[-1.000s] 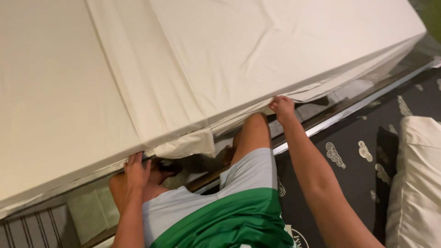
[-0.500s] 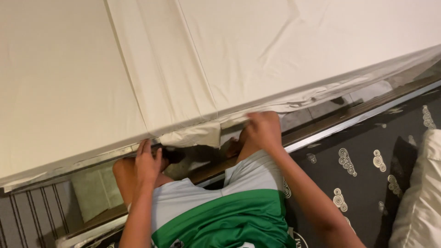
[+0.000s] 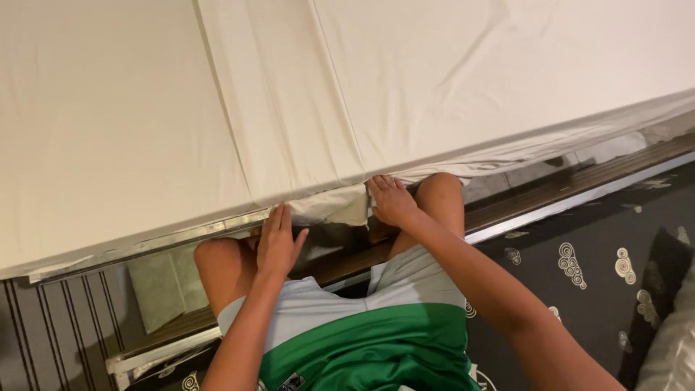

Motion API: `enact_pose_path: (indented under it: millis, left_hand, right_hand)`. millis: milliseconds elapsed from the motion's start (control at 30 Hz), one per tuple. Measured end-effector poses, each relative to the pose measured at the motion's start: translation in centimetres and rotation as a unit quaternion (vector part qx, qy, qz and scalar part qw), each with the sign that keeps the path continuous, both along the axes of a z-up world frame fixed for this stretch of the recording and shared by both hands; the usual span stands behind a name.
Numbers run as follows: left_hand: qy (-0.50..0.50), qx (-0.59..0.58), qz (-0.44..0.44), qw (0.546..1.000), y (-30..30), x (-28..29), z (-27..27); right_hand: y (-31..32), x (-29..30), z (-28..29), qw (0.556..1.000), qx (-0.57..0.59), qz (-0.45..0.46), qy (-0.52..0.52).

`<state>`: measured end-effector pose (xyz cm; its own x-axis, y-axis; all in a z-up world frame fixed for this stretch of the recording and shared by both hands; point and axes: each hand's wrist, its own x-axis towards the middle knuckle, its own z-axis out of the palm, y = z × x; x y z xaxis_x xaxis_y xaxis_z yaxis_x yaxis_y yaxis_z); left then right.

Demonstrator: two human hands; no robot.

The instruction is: The person sits on the floor and tucks a white fitted sheet onto a mattress. They pull the elasticized corners and edges of the sheet over the mattress and smooth the surface with their hands.

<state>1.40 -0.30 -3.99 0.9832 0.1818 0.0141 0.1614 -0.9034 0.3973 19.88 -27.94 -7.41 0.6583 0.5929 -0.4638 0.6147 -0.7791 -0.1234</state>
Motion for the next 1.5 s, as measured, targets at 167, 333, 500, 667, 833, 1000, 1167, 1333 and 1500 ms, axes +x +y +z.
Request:
enact_pose_path:
  millis: [167, 333, 500, 667, 833, 1000, 1167, 1333, 1500]
  left_hand:
    - [0.016, 0.033, 0.016, 0.999, 1.0, 2.7, -3.3]
    - [0.114, 0.011, 0.058, 0.992, 1.5, 4.5, -2.5]
    - [0.074, -0.014, 0.04, 0.996, 0.8, 2.0, -0.9]
    - [-0.027, -0.013, 0.08, 0.996, -1.7, 1.1, 0.4]
    - [-0.012, -0.252, 0.172, 0.952, -3.1, 2.3, 3.6]
    - [-0.114, -0.764, 0.415, 0.481, -4.3, 5.3, 0.4]
    - [-0.156, -0.84, 0.474, 0.215, -4.0, 8.2, -5.3]
    - [-0.186, -0.844, 0.478, 0.155, -2.9, 12.6, 1.6]
    - [-0.249, -0.8, 0.528, 0.14, -3.3, 14.7, 4.3]
  right_hand:
    - [0.1, 2.7, -7.2, 0.996, 0.005, -0.005, -0.093]
    - [0.5, 0.7, -1.4, 0.998, 0.048, -0.02, -0.047]
    - [1.6, -1.2, 2.8, 0.994, 0.091, -0.048, -0.022]
    - [3.6, -4.4, 7.2, 0.958, 0.269, -0.042, -0.089]
    - [6.6, -5.2, 6.6, 0.899, 0.389, -0.169, 0.105]
    - [9.7, -5.1, 2.9, 0.455, 0.564, -0.55, 0.416]
    - [9.2, -2.6, -5.3, 0.224, 0.575, -0.64, 0.459]
    - [12.1, -1.6, 2.4, 0.111, 0.606, -0.63, 0.473]
    - [12.5, -1.8, -5.9, 0.108, 0.644, -0.623, 0.431]
